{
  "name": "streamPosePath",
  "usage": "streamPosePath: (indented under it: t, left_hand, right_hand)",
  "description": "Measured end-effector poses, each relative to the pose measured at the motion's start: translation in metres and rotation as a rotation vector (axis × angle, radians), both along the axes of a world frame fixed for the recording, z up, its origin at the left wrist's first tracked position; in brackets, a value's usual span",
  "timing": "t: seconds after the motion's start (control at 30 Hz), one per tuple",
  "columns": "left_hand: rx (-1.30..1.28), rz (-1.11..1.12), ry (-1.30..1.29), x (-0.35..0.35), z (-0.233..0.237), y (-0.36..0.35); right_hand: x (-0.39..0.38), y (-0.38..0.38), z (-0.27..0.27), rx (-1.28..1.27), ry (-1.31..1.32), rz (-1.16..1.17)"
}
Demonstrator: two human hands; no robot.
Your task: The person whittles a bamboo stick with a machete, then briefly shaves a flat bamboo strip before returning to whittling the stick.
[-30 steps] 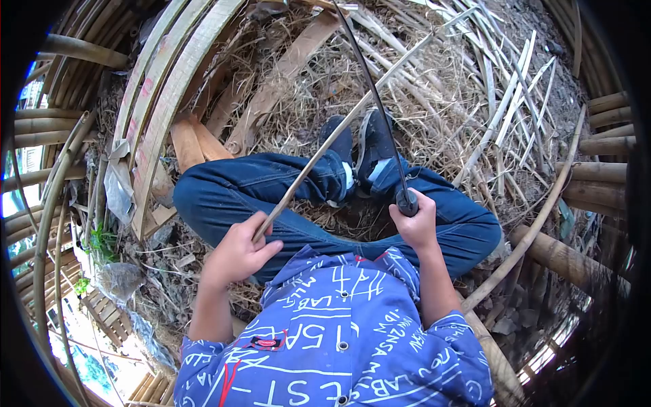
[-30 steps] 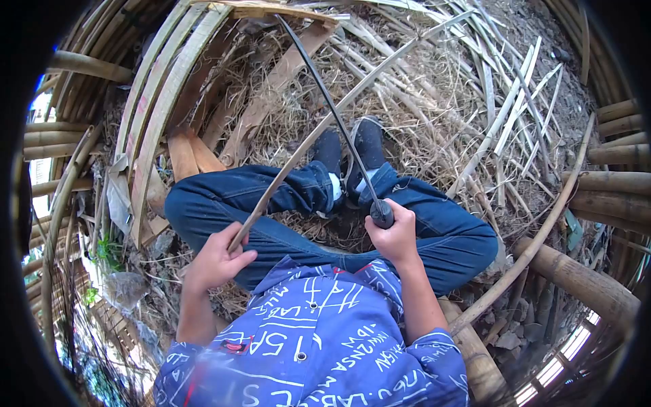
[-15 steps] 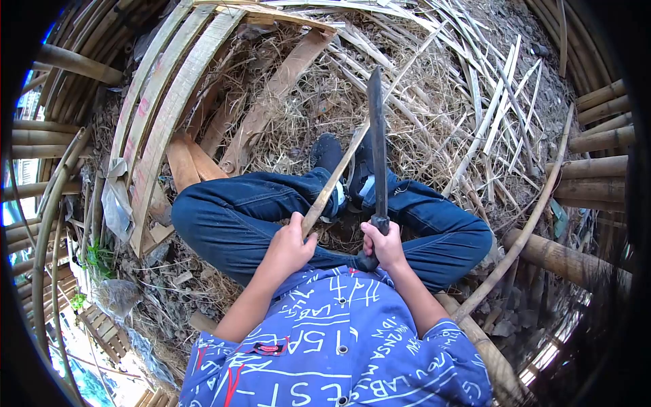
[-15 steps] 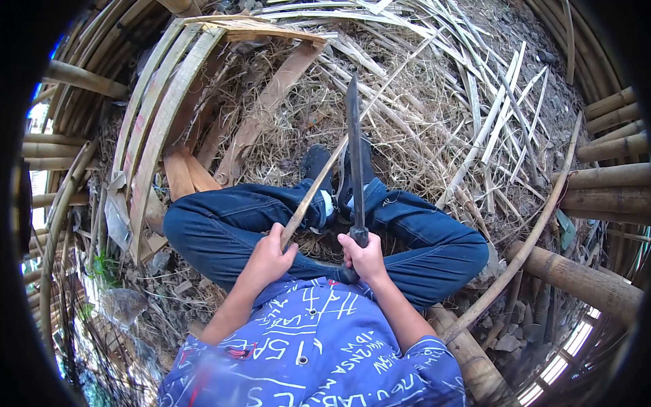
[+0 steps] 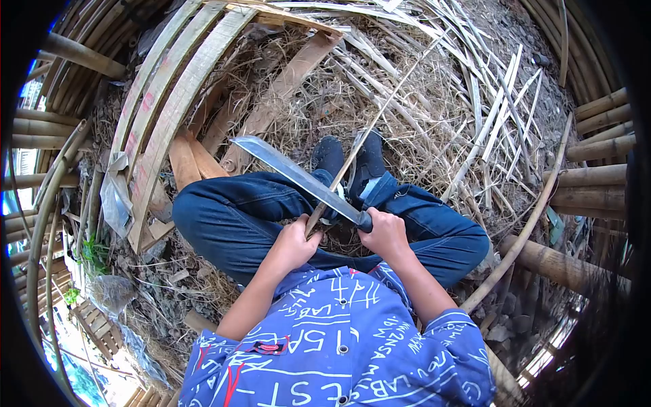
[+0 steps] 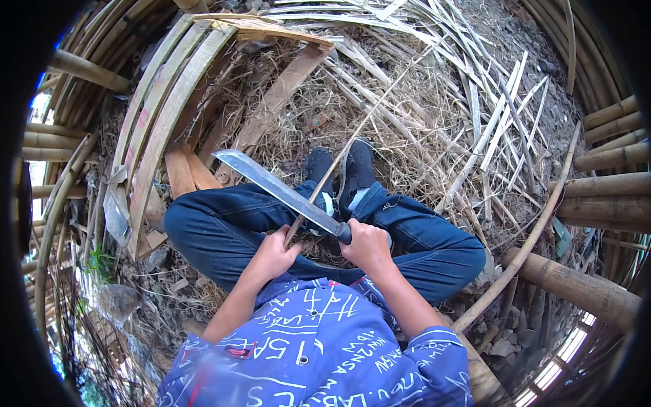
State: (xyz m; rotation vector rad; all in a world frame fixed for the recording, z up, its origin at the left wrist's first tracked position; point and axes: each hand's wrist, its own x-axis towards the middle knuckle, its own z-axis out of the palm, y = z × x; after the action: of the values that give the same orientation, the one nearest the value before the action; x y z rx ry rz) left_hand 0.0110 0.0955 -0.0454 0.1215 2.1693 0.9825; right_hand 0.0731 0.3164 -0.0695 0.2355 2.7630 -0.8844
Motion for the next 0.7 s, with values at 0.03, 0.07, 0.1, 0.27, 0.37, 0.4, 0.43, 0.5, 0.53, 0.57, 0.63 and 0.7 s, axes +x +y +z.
streamPosePath:
  t: [0.03,0.07,0.1,0.27,0.37,0.4,0.43,0.5,0.53,0.57,0.63,0.7]
  left_hand:
    - [0.007,-0.002,-0.009,0.000,0.000,-0.001]
    - [0.005,0.001,-0.011,0.000,0.001,-0.001]
    - [0.003,-0.011,0.011,0.000,0.002,-0.001]
    - [0.002,-0.025,0.100,0.005,0.001,0.000]
    - [-0.045,-0.023,0.063,0.004,0.005,0.001]
    - [-0.050,-0.031,0.074,0.004,0.006,0.002]
    - [-0.055,-0.039,0.087,0.004,0.007,0.002]
    - [-0.041,-0.030,0.103,0.006,0.001,-0.001]
    - [-0.026,-0.024,0.118,0.007,-0.001,-0.002]
    - [-0.026,-0.025,0.117,0.009,-0.002,-0.005]
    - [-0.049,-0.028,0.061,0.012,-0.002,-0.010]
    - [-0.059,-0.043,0.042,0.010,0.010,-0.006]
  right_hand:
    - [-0.002,-0.001,0.002,0.061,0.005,0.012]
    - [-0.005,-0.001,0.003,0.121,0.010,0.020]
    - [-0.007,0.000,0.001,0.120,0.009,0.019]
    - [-0.008,0.016,-0.016,0.190,0.113,0.056]
    - [-0.009,0.021,-0.021,0.237,0.132,0.077]
    - [-0.010,0.023,-0.023,0.255,0.136,0.082]
    - [-0.011,0.025,-0.023,0.275,0.142,0.088]
    - [-0.013,0.027,-0.024,0.278,0.154,0.091]
    - [-0.014,0.028,-0.025,0.271,0.164,0.091]
    - [-0.015,0.030,-0.026,0.264,0.173,0.090]
    - [-0.026,0.049,-0.021,0.457,0.008,-0.057]
    - [-0.033,0.098,-0.040,0.383,0.027,-0.267]
